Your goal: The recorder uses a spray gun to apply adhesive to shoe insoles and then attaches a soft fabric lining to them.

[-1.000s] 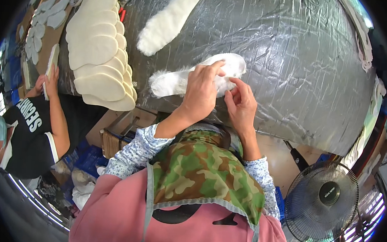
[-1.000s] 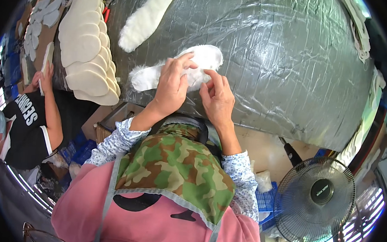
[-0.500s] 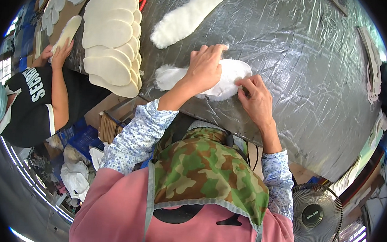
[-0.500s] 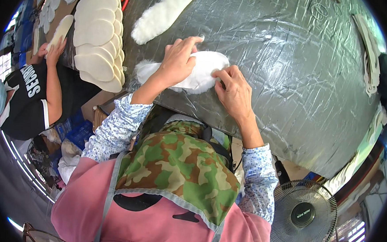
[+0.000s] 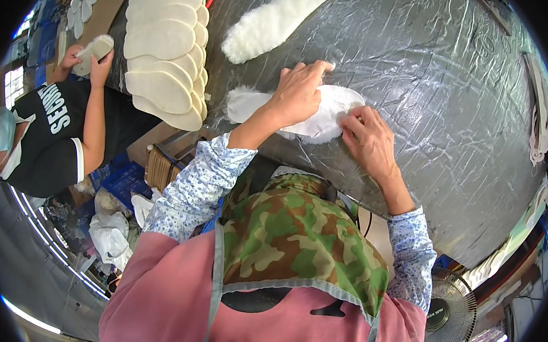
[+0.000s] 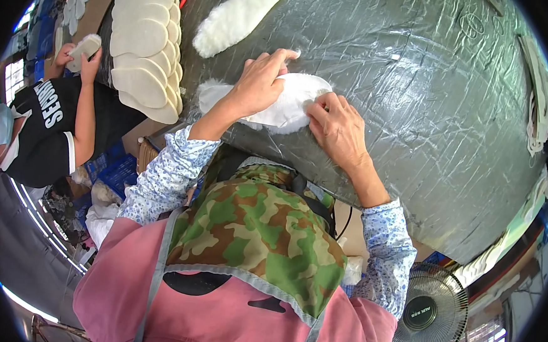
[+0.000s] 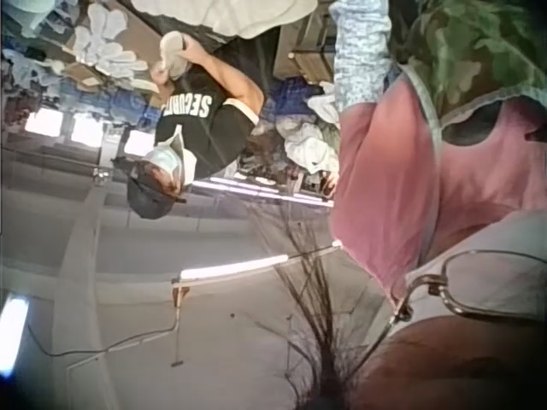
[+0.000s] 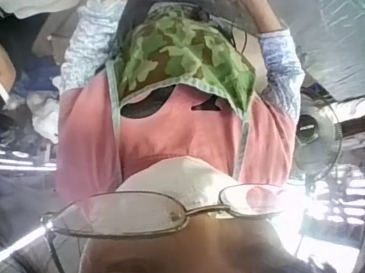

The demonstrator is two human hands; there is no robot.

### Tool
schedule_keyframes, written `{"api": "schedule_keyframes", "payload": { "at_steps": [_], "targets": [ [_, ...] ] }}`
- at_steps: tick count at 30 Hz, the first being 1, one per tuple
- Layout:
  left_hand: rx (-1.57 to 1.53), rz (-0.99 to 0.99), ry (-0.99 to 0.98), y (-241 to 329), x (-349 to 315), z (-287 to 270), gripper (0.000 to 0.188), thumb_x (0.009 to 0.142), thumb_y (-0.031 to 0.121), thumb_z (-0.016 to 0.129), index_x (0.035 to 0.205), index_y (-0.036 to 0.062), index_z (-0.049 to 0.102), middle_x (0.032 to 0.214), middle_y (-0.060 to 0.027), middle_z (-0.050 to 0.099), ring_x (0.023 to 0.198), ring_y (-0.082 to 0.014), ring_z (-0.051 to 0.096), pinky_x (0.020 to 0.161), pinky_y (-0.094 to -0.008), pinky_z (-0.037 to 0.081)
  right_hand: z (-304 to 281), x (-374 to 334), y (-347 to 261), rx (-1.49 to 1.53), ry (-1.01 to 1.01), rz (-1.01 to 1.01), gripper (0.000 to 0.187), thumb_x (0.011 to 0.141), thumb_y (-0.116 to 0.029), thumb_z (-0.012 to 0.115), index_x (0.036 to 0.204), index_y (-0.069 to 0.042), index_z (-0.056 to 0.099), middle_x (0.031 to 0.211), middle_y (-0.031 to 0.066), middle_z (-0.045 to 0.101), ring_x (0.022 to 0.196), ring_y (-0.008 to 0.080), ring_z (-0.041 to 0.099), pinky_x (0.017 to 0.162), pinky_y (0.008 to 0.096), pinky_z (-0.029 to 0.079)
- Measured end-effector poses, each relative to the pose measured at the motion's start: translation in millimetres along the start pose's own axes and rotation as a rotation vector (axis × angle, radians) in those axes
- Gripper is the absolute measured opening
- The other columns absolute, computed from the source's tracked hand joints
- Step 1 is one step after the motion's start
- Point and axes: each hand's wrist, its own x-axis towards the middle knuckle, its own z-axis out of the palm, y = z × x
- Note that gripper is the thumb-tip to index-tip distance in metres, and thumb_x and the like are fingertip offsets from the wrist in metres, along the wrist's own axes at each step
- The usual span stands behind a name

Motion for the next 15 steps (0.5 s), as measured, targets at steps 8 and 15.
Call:
{"api": "schedule_keyframes", "payload": {
  "at_steps": [8,15],
  "targets": [
    [-0.017,0.004,0.019,-7.4,10.9,8.3,0.046,0.081,0.005,0.051,0.127,0.0101,0.048,0.093,-0.0084,0.06,0.095,-0.0265,0.056,0.087,-0.0424,0.037,6.2,-2.4,24.8,0.007,0.026,-0.171,0.022,0.071,-0.01,0.072,0.09,-0.011,0.062,0.102,0.0001,0.059,0.085,0.0196,0.057,0.071,0.0328,0.048],
    [-0.039,-0.007,0.026,-3.0,1.6,4.2,0.046,0.081,0.005,0.052,0.126,0.0098,0.049,0.092,-0.0078,0.059,0.093,-0.026,0.057,0.085,-0.0424,0.038,8.4,-8.5,15.9,0.087,0.115,-0.133,0.023,0.07,-0.004,0.069,0.091,-0.01,0.061,0.09,0.003,0.061,0.077,0.0218,0.059,0.067,0.0337,0.046]
  ]
}}
